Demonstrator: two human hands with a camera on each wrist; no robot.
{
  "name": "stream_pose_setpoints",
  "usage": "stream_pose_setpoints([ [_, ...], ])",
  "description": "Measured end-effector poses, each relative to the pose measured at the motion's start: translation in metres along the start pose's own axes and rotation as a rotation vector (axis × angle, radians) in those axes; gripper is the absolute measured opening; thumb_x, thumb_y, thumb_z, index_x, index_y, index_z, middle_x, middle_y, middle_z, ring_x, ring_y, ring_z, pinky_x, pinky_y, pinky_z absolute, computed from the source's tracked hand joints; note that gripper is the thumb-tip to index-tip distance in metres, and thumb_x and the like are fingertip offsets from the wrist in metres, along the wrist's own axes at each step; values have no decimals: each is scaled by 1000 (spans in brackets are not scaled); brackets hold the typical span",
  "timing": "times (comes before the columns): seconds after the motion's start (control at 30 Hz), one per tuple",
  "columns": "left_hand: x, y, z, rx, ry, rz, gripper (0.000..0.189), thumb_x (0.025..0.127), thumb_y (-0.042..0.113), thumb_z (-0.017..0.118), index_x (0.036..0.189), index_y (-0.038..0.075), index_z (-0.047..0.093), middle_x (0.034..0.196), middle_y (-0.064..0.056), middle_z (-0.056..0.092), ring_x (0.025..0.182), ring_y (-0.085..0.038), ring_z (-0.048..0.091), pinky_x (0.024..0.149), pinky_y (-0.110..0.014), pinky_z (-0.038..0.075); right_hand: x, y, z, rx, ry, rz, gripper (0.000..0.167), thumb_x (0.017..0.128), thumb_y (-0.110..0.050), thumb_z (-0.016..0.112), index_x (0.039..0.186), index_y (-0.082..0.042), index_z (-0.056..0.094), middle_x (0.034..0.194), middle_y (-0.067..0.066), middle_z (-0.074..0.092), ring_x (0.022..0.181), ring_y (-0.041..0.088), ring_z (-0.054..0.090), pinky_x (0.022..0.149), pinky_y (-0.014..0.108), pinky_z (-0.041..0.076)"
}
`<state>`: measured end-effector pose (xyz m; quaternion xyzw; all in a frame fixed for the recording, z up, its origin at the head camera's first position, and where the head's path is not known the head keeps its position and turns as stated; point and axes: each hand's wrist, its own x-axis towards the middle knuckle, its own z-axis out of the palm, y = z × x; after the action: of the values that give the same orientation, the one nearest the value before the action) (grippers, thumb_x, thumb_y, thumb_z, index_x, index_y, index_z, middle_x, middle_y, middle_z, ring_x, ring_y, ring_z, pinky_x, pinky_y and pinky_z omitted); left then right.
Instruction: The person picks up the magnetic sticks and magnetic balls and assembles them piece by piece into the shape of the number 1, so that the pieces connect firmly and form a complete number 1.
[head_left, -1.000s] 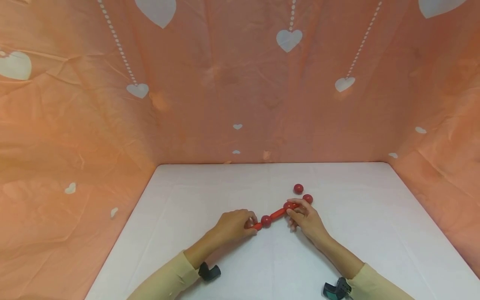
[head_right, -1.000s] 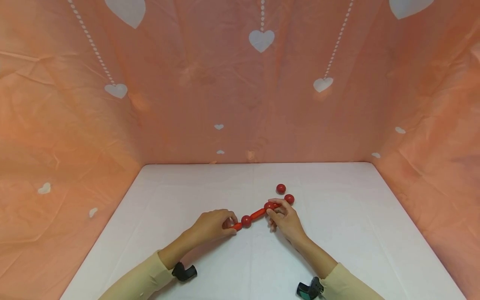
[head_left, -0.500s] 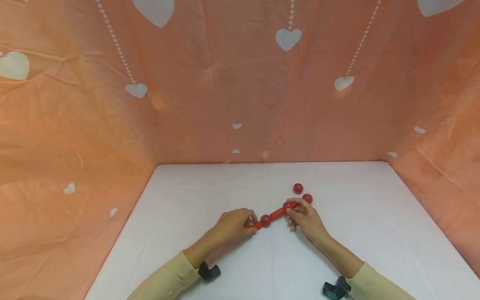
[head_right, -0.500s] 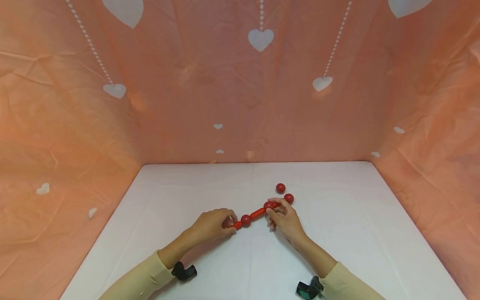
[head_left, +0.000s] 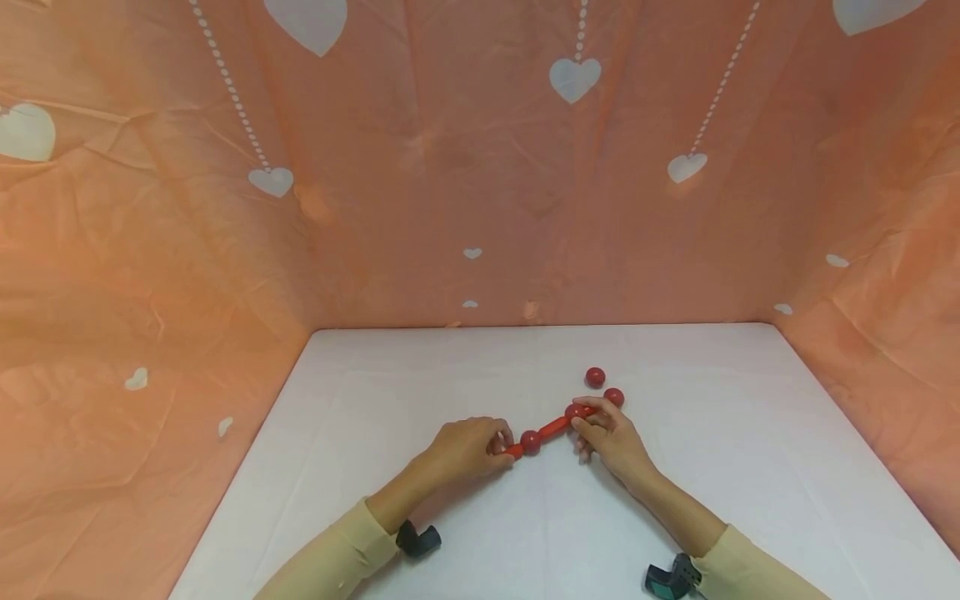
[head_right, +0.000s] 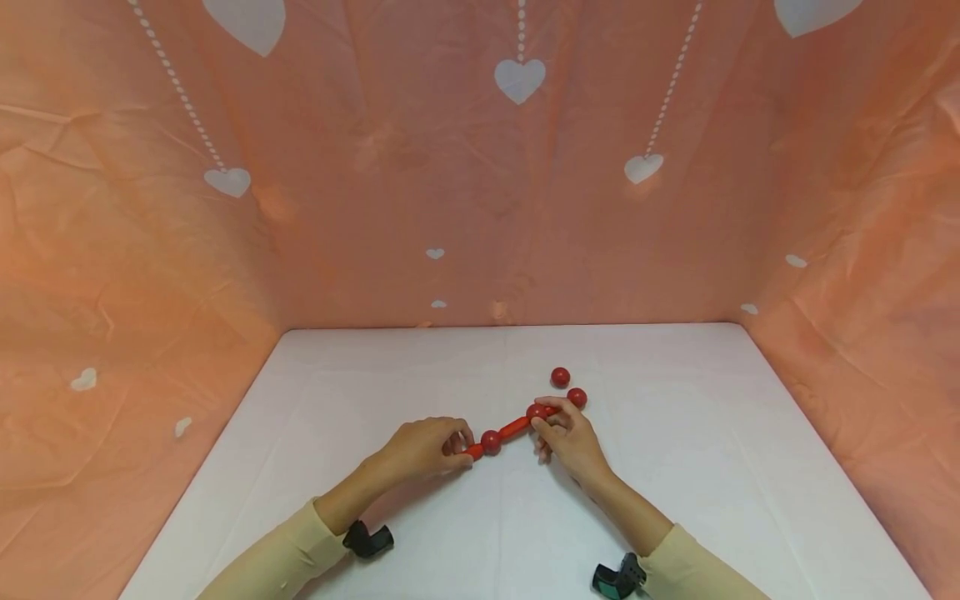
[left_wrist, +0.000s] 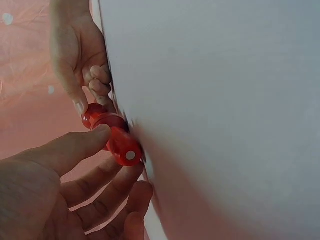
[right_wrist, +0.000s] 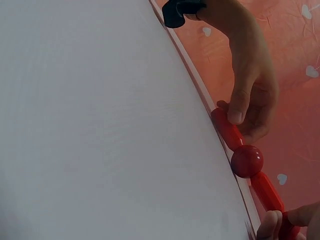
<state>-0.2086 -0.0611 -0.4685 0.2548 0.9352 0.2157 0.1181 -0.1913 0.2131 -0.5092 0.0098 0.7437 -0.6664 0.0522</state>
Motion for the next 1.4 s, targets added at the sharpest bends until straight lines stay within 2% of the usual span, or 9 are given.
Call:
stream_pose_setpoints([
  [0.1, 2, 1, -4, -15, -2, -6, 24, 95, 33, 84, 113, 20, 76, 80, 13, 62, 75, -7, 58, 69, -27, 49, 0, 0, 0, 1, 0, -2, 45, 106, -18, 71, 147, -6, 56, 102, 20, 68, 71, 21, 66, 67, 26, 60],
  [0.27, 9, 5, -11, -19, 19, 23, 22, 98, 31, 81, 115, 19, 76, 82, 13, 65, 74, -7, 59, 68, -27, 50, 0, 0, 1, 2, 1, -3, 45, 106, -18, 70, 147, -6, 56, 102, 20, 68, 71, 20, 66, 67, 26, 60],
  [0.6, 27, 14, -27, 29, 60, 47, 25, 98, 31, 82, 119, 19, 75, 93, 8, 71, 78, -9, 61, 70, -26, 51, 0, 1, 1, 13, -1, 11, 44, 106, -18, 70, 147, -7, 56, 101, 17, 68, 73, 21, 66, 68, 26, 60],
  [0.87, 47, 19, -38, 26, 78, 78, 22, 99, 28, 80, 119, 20, 74, 99, 6, 73, 85, -12, 64, 74, -30, 53, 2, 1, 1, 7, 6, 12, 44, 106, -18, 70, 146, -7, 56, 100, 16, 69, 72, 21, 66, 68, 27, 60],
  [1.07, 62, 20, -46, 40, 68, 114, 25, 100, 27, 79, 123, 18, 74, 104, 5, 75, 89, -13, 66, 76, -31, 54, 3, 3, 1, 5, 10, 12, 43, 106, -17, 70, 146, -6, 56, 99, 15, 69, 72, 20, 66, 68, 26, 60],
  [1.4, 98, 10, -51, 25, 21, 195, 27, 103, 26, 76, 129, 19, 72, 115, 3, 73, 103, -16, 68, 88, -34, 55, 2, 2, 1, -12, 17, 14, 43, 106, -18, 70, 145, -7, 57, 97, 14, 69, 71, 21, 66, 67, 26, 60],
])
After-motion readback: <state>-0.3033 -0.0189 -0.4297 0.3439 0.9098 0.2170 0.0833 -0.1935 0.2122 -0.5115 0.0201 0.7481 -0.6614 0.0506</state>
